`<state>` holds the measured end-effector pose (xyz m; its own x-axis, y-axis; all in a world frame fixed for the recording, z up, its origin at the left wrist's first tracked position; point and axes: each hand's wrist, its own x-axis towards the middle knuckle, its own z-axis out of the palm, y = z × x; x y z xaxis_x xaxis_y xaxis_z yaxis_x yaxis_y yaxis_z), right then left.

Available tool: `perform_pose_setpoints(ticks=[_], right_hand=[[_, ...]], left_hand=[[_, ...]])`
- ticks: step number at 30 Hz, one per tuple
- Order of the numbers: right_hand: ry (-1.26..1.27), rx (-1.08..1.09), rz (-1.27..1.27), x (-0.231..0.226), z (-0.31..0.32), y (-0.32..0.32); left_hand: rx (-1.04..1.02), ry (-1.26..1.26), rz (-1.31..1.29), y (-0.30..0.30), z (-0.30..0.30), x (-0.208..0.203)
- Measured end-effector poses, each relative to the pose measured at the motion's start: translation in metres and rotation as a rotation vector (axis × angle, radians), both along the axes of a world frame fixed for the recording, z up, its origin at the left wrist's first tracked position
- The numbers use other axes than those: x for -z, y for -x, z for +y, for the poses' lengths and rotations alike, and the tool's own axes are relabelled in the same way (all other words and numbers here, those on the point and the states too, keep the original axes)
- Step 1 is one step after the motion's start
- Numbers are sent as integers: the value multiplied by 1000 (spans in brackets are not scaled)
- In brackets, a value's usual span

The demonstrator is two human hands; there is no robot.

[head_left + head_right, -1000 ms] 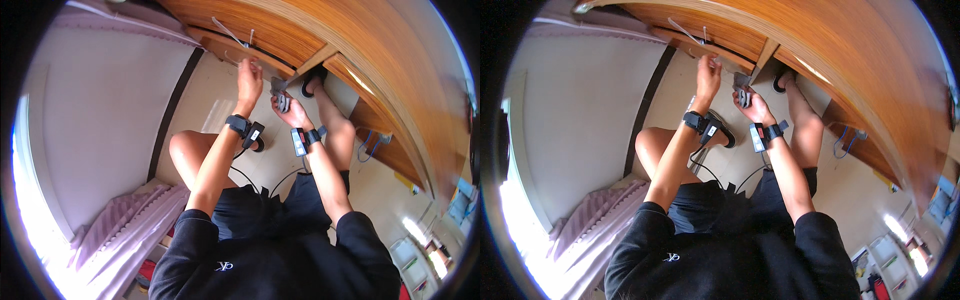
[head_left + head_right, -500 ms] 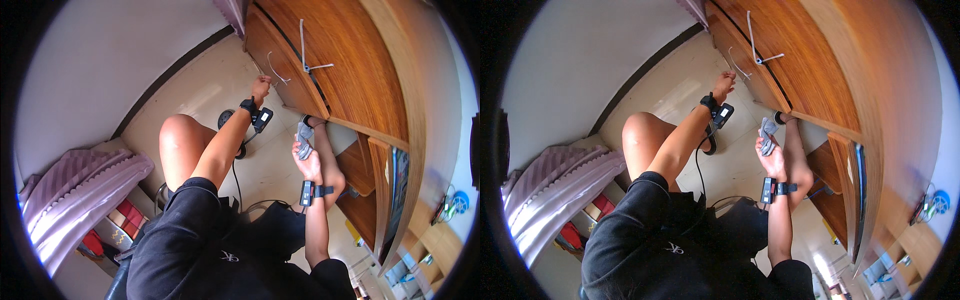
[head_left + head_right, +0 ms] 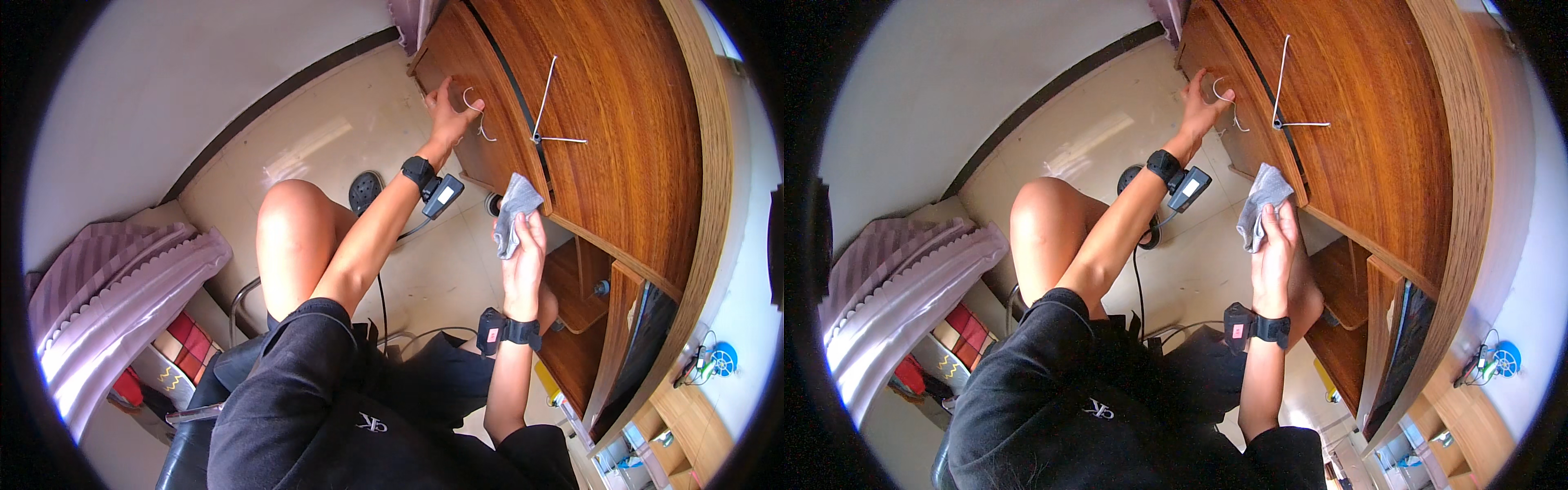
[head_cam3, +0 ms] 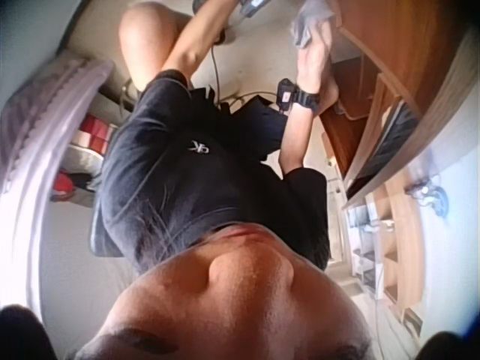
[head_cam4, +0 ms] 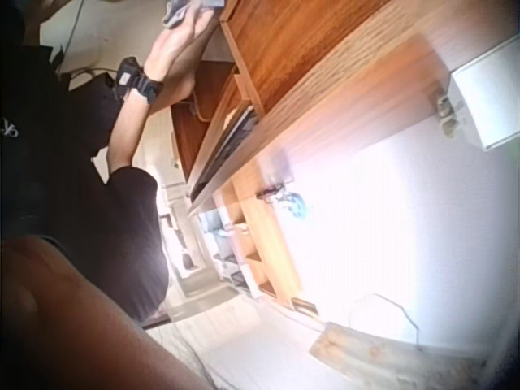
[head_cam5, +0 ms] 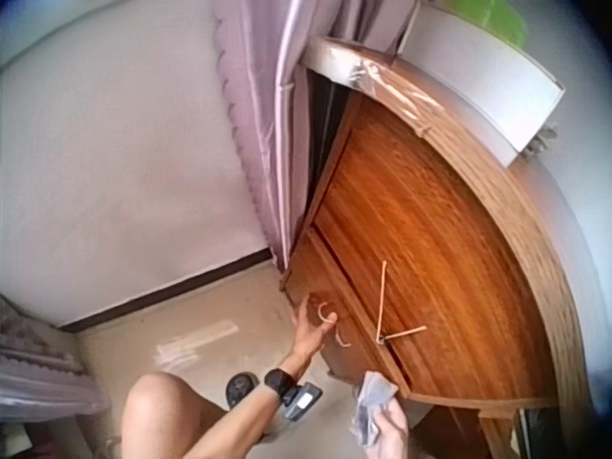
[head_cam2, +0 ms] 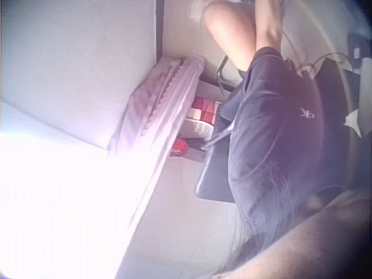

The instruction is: The person wipes the surface of a wooden desk and the interior of its drawers using a cloth, moving books and papers aside.

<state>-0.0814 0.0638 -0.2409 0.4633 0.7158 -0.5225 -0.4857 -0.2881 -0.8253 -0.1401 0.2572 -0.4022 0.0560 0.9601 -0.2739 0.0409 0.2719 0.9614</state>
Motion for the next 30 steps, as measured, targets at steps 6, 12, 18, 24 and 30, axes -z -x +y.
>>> perform_pose_setpoints(ticks=[6, 12, 18, 24, 30], right_hand=[[23, -51, -550, -21, 6, 8], [172, -249, -668, 2, 2, -15], [183, -224, -823, 3, 5, -6], [-17, -212, -1113, 36, -2, 22], [-58, -227, -1118, 32, 6, 13]], left_hand=[[-151, 34, -236, 0, -19, -20], [-162, -471, -120, -6, -55, -132], [152, -660, -58, 8, -49, -150], [110, -571, 27, 44, -25, -181], [319, -433, -15, 57, 0, -141]])
